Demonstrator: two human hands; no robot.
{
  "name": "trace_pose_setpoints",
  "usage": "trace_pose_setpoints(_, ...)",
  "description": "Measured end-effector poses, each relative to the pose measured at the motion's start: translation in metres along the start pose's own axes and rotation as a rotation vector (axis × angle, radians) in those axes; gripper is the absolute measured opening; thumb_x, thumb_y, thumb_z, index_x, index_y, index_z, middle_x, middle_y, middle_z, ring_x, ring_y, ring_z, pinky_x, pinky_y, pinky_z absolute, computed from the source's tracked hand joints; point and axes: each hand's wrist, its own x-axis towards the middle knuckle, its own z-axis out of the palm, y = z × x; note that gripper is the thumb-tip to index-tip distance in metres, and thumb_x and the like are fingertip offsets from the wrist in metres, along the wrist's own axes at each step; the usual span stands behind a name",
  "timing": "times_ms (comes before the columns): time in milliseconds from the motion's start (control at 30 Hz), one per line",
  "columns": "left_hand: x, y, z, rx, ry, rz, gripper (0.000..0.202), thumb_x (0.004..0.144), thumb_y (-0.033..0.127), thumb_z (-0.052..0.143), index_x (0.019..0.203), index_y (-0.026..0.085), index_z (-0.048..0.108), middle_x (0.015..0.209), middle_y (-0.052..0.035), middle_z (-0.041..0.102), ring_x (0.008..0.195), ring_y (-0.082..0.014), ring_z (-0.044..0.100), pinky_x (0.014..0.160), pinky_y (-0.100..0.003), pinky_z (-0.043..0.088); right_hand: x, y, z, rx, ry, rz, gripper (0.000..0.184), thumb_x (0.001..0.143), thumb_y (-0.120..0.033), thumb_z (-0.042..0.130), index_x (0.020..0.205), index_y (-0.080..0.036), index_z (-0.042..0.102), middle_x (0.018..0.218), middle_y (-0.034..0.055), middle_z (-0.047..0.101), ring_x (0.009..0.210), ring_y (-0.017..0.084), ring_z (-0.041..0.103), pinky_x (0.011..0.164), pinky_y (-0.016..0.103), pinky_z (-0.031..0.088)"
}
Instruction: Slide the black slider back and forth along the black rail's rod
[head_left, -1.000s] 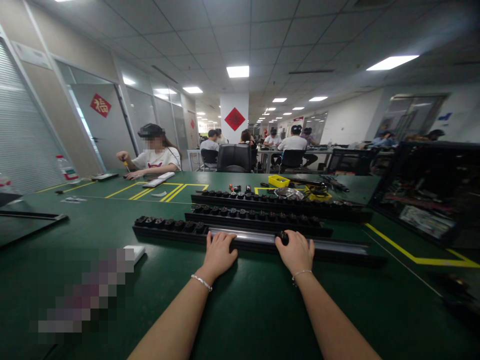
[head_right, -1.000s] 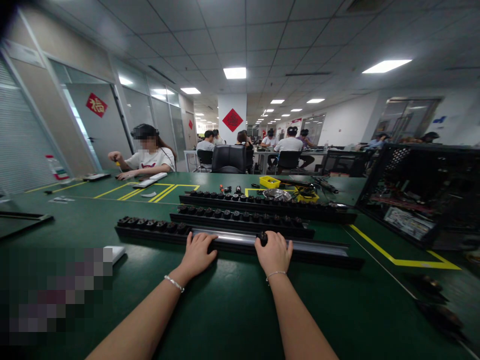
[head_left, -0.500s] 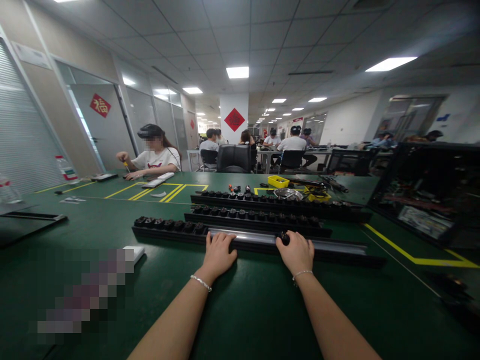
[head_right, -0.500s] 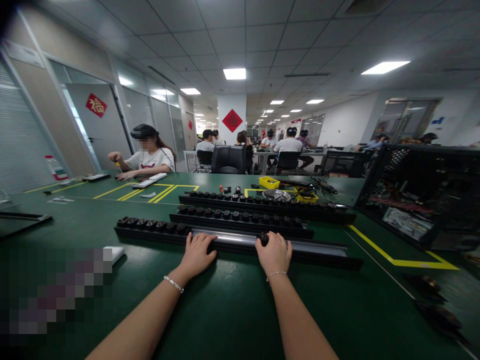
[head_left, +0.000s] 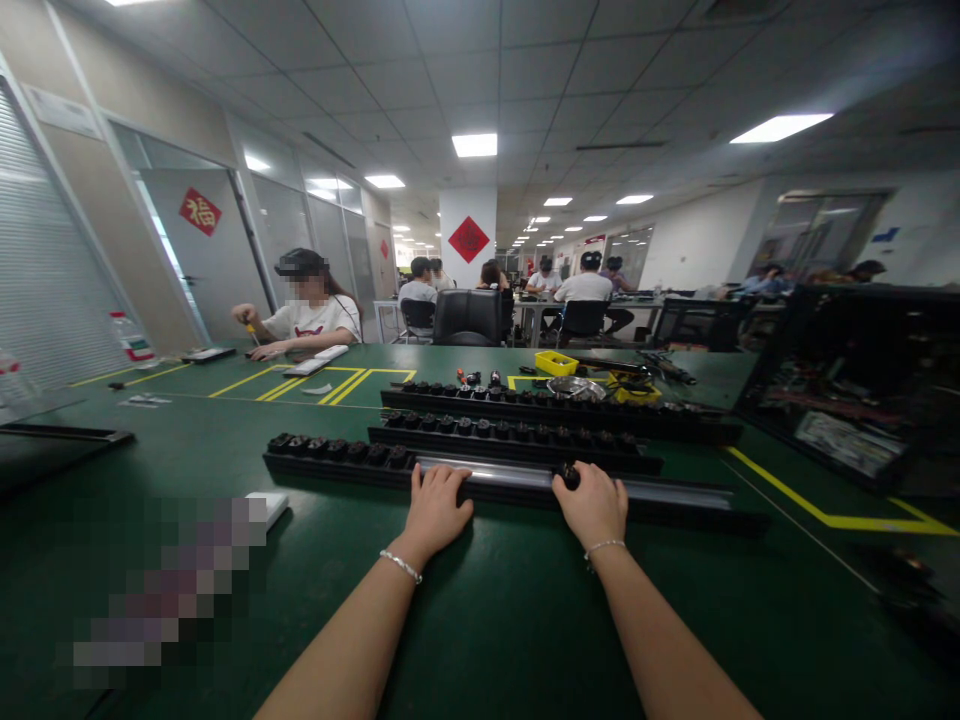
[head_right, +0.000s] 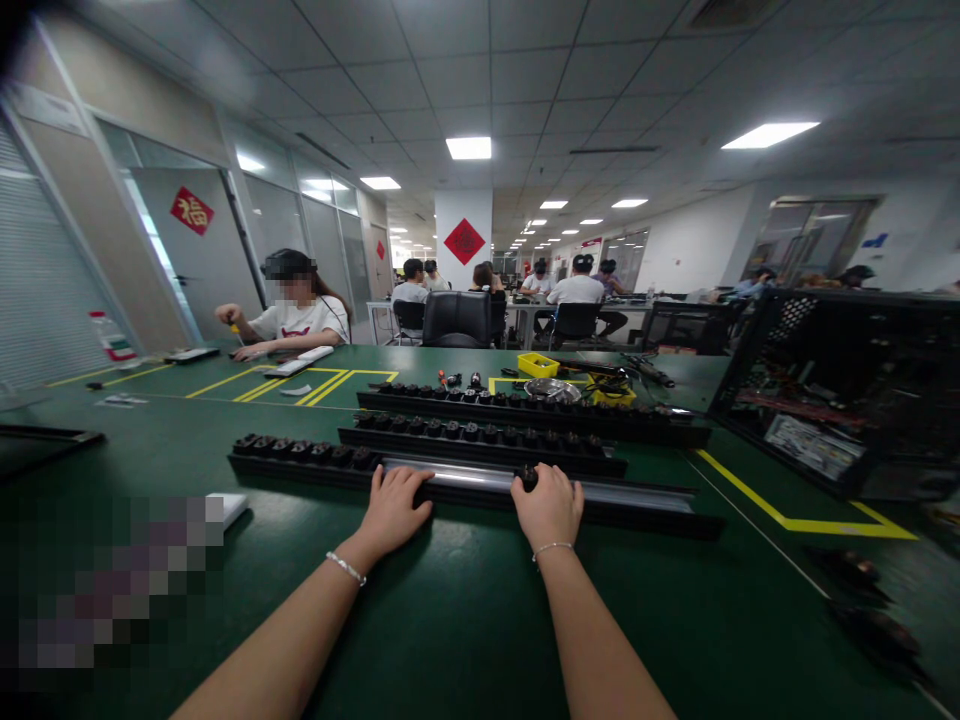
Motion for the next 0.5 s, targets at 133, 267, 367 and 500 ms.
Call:
trace_pose_setpoints(133, 0.0001, 0.0007, -0.0011, 0.002, -0.009, -0.006, 0.039, 0.073, 0.03, 0.052, 0.112, 0.029, 0.051, 0.105, -0.0011, 0.057, 0.11, -0.0201, 0.044, 0.107, -0.051, 0.004, -0.0002, -0.0003, -0.0006, -0.016, 0.006, 0.007, 0.039, 0.074, -0.038, 0.045, 0.103, -0.016, 0.058, 0.111, 0.0104, 0.06, 0.114, 0.024, 0.043, 0.1, 0.043, 0.016)
trace_pose_setpoints(267, 0.0002, 0.0018, -0.0018, 0.019, -0.031, -0.018, 0.039, 0.073, 0.031, 0.052, 0.113, 0.029, 0.051, 0.106, -0.0013, 0.057, 0.111, -0.0201, 0.043, 0.107, -0.05, 0.004, -0.0007, -0.001, -0.0017, -0.021, -0.004, 0.011, 0.038, 0.074, -0.038, 0.044, 0.102, -0.017, 0.058, 0.109, 0.01, 0.061, 0.114, 0.025, 0.042, 0.1, 0.044, 0.016)
trace_pose_setpoints(367, 0.0001, 0.0023, -0.0026, 0.023, -0.038, -0.023, 0.04, 0.074, 0.031, 0.051, 0.113, 0.029, 0.05, 0.106, -0.0014, 0.057, 0.111, -0.0202, 0.043, 0.107, -0.05, 0.003, -0.0009, -0.0012, -0.0027, -0.018, -0.008, 0.01, 0.039, 0.074, -0.038, 0.043, 0.104, -0.016, 0.057, 0.111, 0.0103, 0.06, 0.114, 0.024, 0.041, 0.1, 0.044, 0.015)
trace_pose_setpoints(500, 0.0, 0.0027, -0.0038, 0.013, -0.035, -0.019, 0.039, 0.074, 0.031, 0.051, 0.113, 0.029, 0.051, 0.106, -0.0015, 0.056, 0.111, -0.0204, 0.043, 0.107, -0.05, 0.002, -0.0006, -0.0008, -0.0037, -0.016, -0.02, 0.016, 0.04, 0.074, -0.038, 0.042, 0.105, -0.016, 0.057, 0.112, 0.0107, 0.059, 0.114, 0.024, 0.042, 0.101, 0.044, 0.014)
